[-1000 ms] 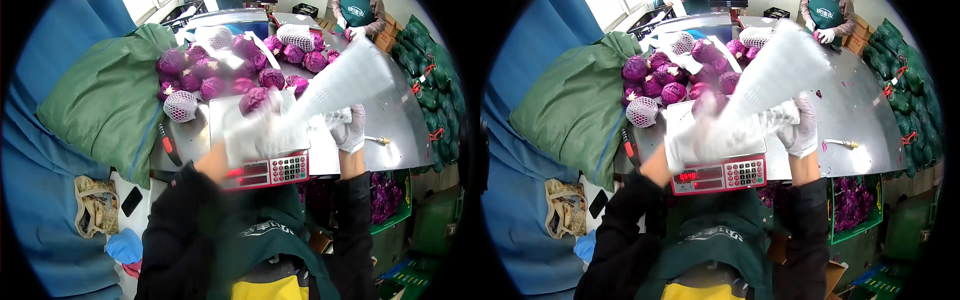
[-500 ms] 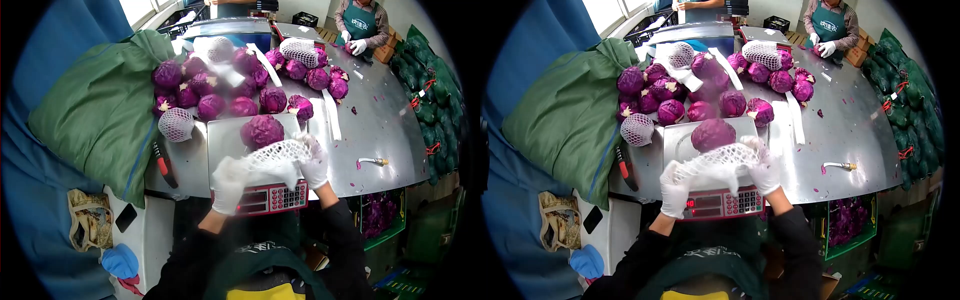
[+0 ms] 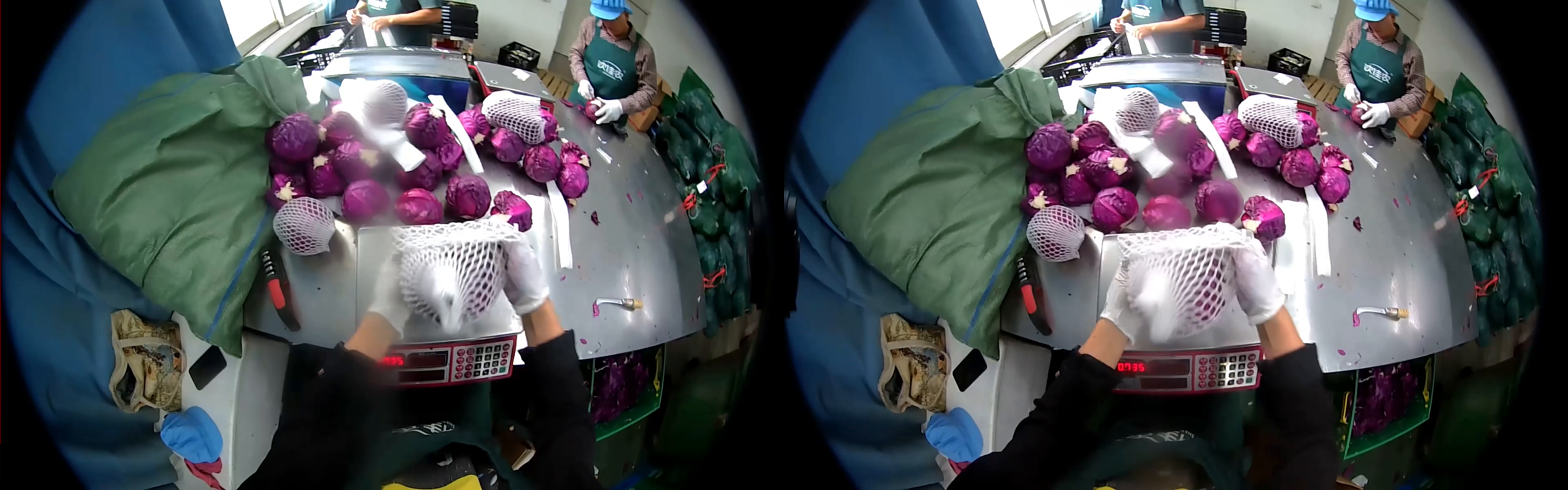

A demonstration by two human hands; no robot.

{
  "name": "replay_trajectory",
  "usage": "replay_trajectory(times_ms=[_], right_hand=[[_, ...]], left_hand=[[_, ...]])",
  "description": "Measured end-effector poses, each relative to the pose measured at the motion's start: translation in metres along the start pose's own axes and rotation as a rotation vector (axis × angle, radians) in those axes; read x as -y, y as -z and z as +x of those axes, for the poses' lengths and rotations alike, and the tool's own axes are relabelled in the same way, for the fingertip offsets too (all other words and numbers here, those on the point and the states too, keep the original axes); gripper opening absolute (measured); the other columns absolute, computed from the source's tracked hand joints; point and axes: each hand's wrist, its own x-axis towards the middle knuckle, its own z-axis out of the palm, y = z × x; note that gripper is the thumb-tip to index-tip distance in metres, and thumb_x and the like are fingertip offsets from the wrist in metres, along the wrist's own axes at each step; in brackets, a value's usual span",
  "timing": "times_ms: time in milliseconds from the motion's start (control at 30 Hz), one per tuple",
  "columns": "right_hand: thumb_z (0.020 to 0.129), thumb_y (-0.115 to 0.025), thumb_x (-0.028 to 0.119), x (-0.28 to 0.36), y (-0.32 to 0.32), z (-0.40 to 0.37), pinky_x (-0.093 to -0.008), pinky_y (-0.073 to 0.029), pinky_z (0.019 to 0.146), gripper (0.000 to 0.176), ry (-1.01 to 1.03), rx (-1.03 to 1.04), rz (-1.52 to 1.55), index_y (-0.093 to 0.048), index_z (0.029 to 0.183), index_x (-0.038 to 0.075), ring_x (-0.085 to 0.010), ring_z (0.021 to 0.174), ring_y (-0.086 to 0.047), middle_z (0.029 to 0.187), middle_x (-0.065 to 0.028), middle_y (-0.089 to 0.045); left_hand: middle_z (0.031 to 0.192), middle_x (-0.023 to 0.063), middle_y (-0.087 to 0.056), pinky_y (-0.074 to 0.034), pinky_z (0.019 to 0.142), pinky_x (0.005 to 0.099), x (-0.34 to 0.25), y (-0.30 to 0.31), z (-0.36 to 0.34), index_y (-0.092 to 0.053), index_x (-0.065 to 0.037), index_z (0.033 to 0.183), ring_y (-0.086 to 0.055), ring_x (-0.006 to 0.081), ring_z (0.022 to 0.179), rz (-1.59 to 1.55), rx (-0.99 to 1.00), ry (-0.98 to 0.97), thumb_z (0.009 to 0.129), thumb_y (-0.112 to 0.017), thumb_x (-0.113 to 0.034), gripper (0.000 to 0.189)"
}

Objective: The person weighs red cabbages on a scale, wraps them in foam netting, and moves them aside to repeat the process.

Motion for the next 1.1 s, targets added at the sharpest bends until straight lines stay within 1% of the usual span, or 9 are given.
replay_trajectory(times_ms=[167,433,500,567,767,867,933,1000,1100], right_hand=[[0.09,-0.054,0.005,0.034,-0.02,0.004,-0.0252,-0.056,0.073,0.029,-0.261,0.198,0.158,-0.058,0.116,-0.007,-0.0189,0.085,-0.068,0.101,-0.0137,-0.068],[0.091,-0.061,0.011,-0.008,-0.022,0.057,-0.031,-0.055,0.084,0.022,-0.557,0.026,0.304,-0.064,0.111,0.003,-0.0156,0.09,-0.067,0.101,-0.0086,-0.07],[0.093,-0.058,0.016,0.004,-0.019,0.063,-0.0251,-0.051,0.073,0.022,-0.504,0.015,0.066,-0.064,0.113,0.008,-0.0108,0.079,-0.062,0.09,-0.0018,-0.067],[0.094,-0.056,0.02,0.006,-0.008,0.067,-0.0234,-0.049,0.069,0.022,-0.479,0.029,-0.086,-0.064,0.112,0.01,-0.0095,0.077,-0.062,0.087,0.0,-0.065],[0.092,-0.061,0.022,0.001,0.022,0.065,-0.0213,-0.05,0.067,0.025,-0.529,-0.026,-0.177,-0.064,0.113,0.007,-0.0092,0.077,-0.063,0.087,-0.0012,-0.065],[0.094,-0.058,0.02,0.007,0.025,0.063,-0.0212,-0.049,0.068,0.026,-0.559,-0.057,-0.216,-0.063,0.115,0.006,-0.009,0.079,-0.063,0.085,-0.0014,-0.065],[0.095,-0.057,0.021,0.009,0.029,0.064,-0.0204,-0.049,0.068,0.028,-0.57,-0.081,-0.215,-0.062,0.117,0.005,-0.0086,0.078,-0.063,0.085,-0.0014,-0.065],[0.095,-0.057,0.022,0.012,0.033,0.067,-0.0202,-0.049,0.069,0.029,-0.595,-0.082,-0.235,-0.062,0.118,0.006,-0.0086,0.077,-0.063,0.086,-0.0015,-0.065],[0.094,-0.058,0.022,0.016,0.032,0.068,-0.0202,-0.049,0.07,0.031,-0.579,-0.078,-0.285,-0.061,0.12,0.005,-0.0083,0.077,-0.062,0.088,-0.0028,-0.066]], left_hand=[[0.141,0.0127,-0.047,-0.037,0.11,0.0382,0.044,0.067,0.026,-0.039,-0.003,0.142,-0.046,0.0227,0.129,0.321,0.55,-0.125,0.102,-0.034,-0.031,0.049],[0.133,0.0173,-0.053,-0.045,0.105,0.0405,-0.061,-0.052,-0.041,-0.048,0.003,0.132,-0.056,0.0276,0.117,0.076,0.056,-0.15,0.105,-0.026,-0.025,0.045],[0.133,0.0162,-0.054,-0.046,0.102,0.0397,-0.095,-0.017,-0.007,-0.044,0.002,0.134,-0.056,0.0266,0.118,0.045,0.735,-0.385,0.096,-0.048,-0.027,0.047],[0.127,0.0162,-0.059,-0.05,0.096,0.0403,-0.148,-0.054,0.004,-0.052,0.004,0.125,-0.06,0.0281,0.113,0.68,0.302,-0.844,0.087,-0.059,-0.009,0.041],[0.118,0.0154,-0.065,-0.045,0.091,0.065,-0.342,-0.016,0.193,-0.065,-0.005,0.112,-0.061,0.0366,0.106,0.129,0.149,-0.629,0.092,-0.038,-0.03,0.042],[0.11,0.0144,-0.068,-0.051,0.088,0.0516,-0.388,0.004,0.285,-0.066,-0.007,0.111,-0.064,0.0338,0.1,0.094,-0.114,-0.888,0.093,-0.043,-0.031,0.038],[0.108,0.0144,-0.069,-0.053,0.084,0.0453,-0.398,0.013,0.328,-0.068,-0.005,0.11,-0.065,0.0299,0.099,1.105,-0.631,-1.165,0.092,-0.047,-0.035,0.04],[0.111,0.016,-0.068,-0.053,0.084,0.0401,-0.393,-0.026,0.336,-0.069,-0.004,0.109,-0.065,0.0276,0.105,1.827,-1.264,-0.743,0.09,-0.051,-0.04,0.044],[0.123,0.0227,-0.061,-0.048,0.093,0.0418,-0.385,-0.008,0.358,-0.06,-0.004,0.124,-0.061,0.0364,0.111,1.966,-0.559,-1.01,0.093,-0.046,-0.041,0.05]])
